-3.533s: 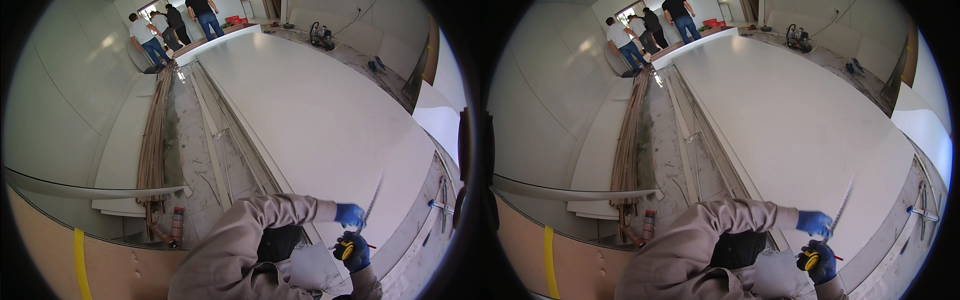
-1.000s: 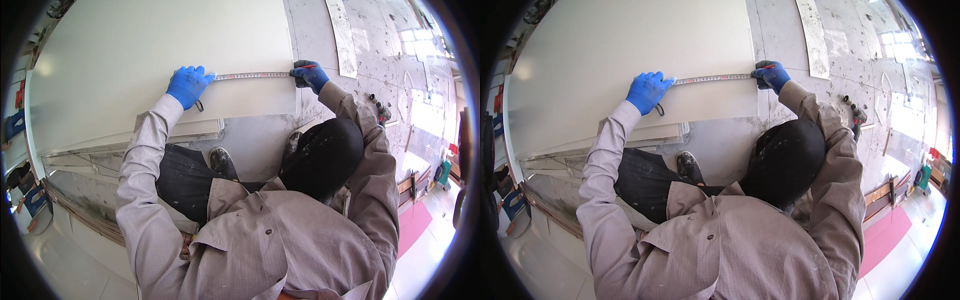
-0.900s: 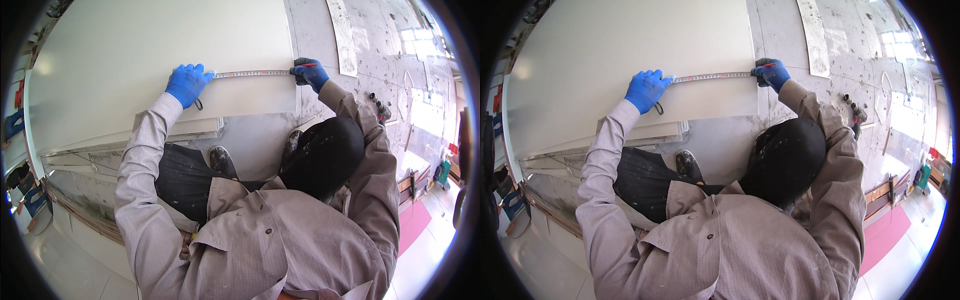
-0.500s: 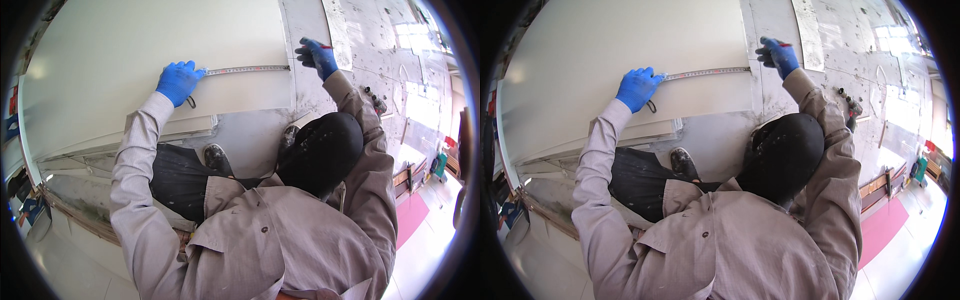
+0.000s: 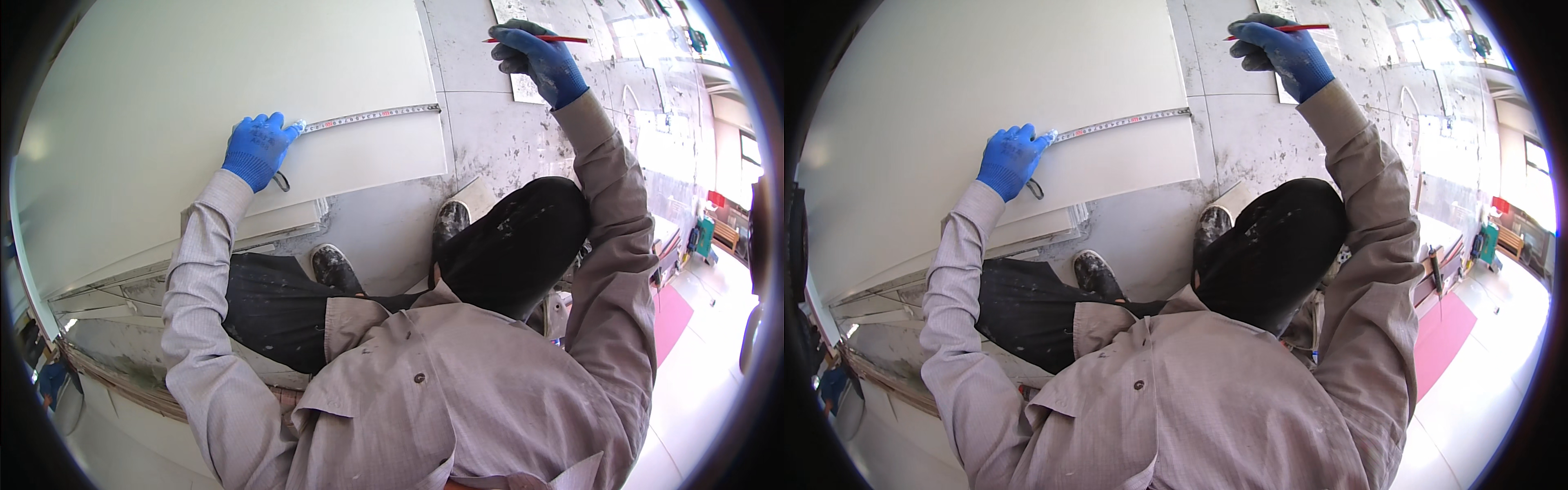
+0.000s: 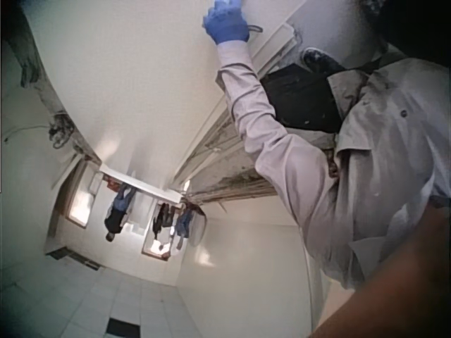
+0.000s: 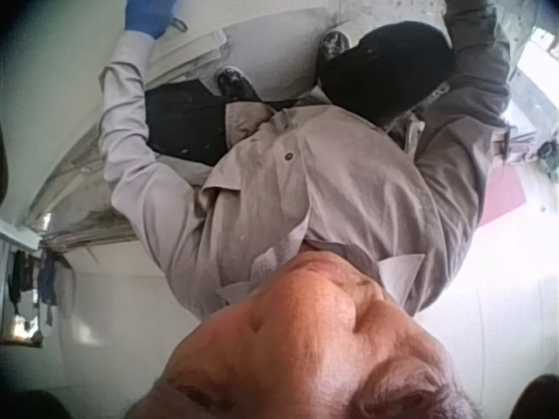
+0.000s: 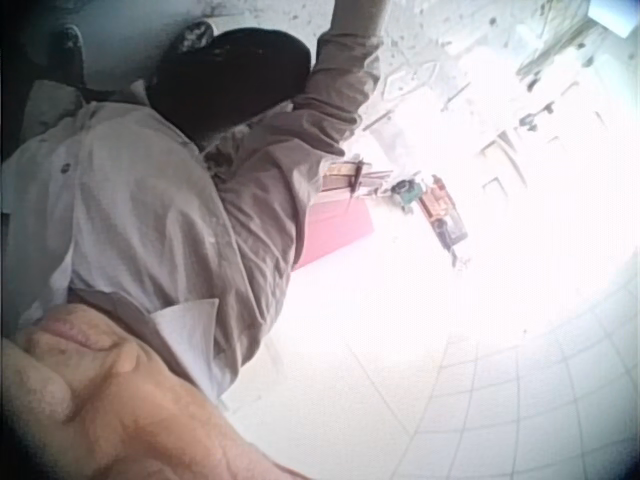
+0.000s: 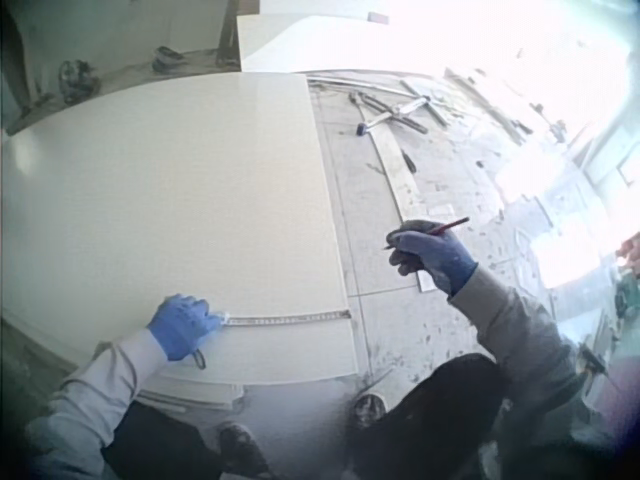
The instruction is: The person measures a large white panel with a tape measure and marks it with a red pencil. They then use a combination square to draw a straight line across the panel. The person is wearing blue gloves and a beige shirt.
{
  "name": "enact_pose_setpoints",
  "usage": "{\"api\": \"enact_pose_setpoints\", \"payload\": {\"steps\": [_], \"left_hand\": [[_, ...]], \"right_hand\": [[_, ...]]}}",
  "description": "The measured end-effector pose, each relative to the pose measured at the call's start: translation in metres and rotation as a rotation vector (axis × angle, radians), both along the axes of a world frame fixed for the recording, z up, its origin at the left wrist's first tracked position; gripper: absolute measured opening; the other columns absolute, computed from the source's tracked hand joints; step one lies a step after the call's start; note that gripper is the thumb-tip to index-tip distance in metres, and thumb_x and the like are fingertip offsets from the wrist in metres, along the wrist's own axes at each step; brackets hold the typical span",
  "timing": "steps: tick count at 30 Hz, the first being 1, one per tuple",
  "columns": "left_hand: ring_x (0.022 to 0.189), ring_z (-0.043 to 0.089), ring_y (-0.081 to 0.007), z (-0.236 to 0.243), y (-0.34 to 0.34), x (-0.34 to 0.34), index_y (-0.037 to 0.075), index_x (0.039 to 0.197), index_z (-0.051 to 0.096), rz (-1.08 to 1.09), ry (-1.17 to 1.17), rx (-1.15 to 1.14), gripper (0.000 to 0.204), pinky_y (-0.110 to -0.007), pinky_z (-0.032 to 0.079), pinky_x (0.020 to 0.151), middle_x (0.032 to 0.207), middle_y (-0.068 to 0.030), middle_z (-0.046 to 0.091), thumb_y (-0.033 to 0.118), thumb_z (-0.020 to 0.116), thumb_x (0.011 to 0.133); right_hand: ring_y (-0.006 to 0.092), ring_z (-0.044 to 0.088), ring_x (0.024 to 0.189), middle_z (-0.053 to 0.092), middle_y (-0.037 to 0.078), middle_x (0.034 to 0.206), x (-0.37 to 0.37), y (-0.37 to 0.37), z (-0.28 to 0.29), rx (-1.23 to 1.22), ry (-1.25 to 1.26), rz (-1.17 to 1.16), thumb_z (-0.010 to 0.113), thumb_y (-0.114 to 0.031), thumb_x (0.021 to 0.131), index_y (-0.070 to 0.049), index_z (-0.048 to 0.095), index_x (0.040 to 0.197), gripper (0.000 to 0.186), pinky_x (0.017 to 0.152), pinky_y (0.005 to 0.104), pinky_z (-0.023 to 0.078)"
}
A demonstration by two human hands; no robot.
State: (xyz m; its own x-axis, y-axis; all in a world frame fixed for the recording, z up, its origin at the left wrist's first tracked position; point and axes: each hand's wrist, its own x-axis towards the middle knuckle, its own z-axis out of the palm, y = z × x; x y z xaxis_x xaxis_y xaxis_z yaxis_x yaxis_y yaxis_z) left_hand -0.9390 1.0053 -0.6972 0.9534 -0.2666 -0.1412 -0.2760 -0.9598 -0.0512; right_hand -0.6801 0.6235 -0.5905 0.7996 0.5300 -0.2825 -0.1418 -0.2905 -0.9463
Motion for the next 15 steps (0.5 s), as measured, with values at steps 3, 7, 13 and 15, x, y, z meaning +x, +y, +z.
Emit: {"api": "enact_pose_setpoints", "payload": {"steps": [3, 7, 13, 15], "left_hand": [[0.086, 0.063, -0.0211, -0.001, 0.002, 0.0, 0.025, 0.119, 0.07, -0.006, -0.016, -0.024, 0.036, -0.039, 0.051, 0.075, 0.09, -0.0038, 0.058, 0.012, 0.06, 0.088], [0.085, 0.063, -0.0207, -0.002, 0.004, -0.001, 0.027, 0.12, 0.07, 0.002, -0.028, -0.039, 0.037, -0.038, 0.051, 0.075, 0.091, -0.0033, 0.058, 0.011, 0.059, 0.088], [0.086, 0.063, -0.0201, 0.002, 0.003, 0.001, 0.028, 0.121, 0.07, 0.018, 0.017, -0.005, 0.035, -0.037, 0.051, 0.074, 0.091, -0.0035, 0.059, 0.014, 0.058, 0.091], [0.086, 0.064, -0.0204, 0.002, 0.002, 0.001, 0.028, 0.12, 0.07, 0.024, 0.021, 0.003, 0.034, -0.038, 0.051, 0.075, 0.091, -0.0039, 0.059, 0.015, 0.056, 0.093]], "right_hand": [[0.0146, 0.07, 0.068, 0.072, 0.007, 0.081, -0.013, 0.026, 0.004, -0.056, -0.069, 0.064, 0.067, -0.026, 0.095, -0.004, 0.074, 0.101, 0.024, 0.06, 0.0228, 0.056], [0.0135, 0.068, 0.061, 0.072, 0.008, 0.078, -0.032, 0.06, 0.002, -0.042, -0.045, 0.175, 0.069, -0.026, 0.093, -0.003, 0.072, 0.096, 0.024, 0.054, 0.0234, 0.055], [0.0133, 0.07, 0.073, 0.071, 0.007, 0.083, -0.069, 0.109, -0.074, -0.09, 0.123, 0.329, 0.068, -0.016, 0.091, -0.002, 0.069, 0.093, 0.015, 0.067, 0.0275, 0.059], [0.0144, 0.07, 0.074, 0.071, 0.008, 0.085, -0.078, 0.115, -0.098, -0.035, 0.165, 0.297, 0.067, -0.014, 0.09, -0.001, 0.068, 0.09, 0.013, 0.073, 0.0296, 0.059]]}}
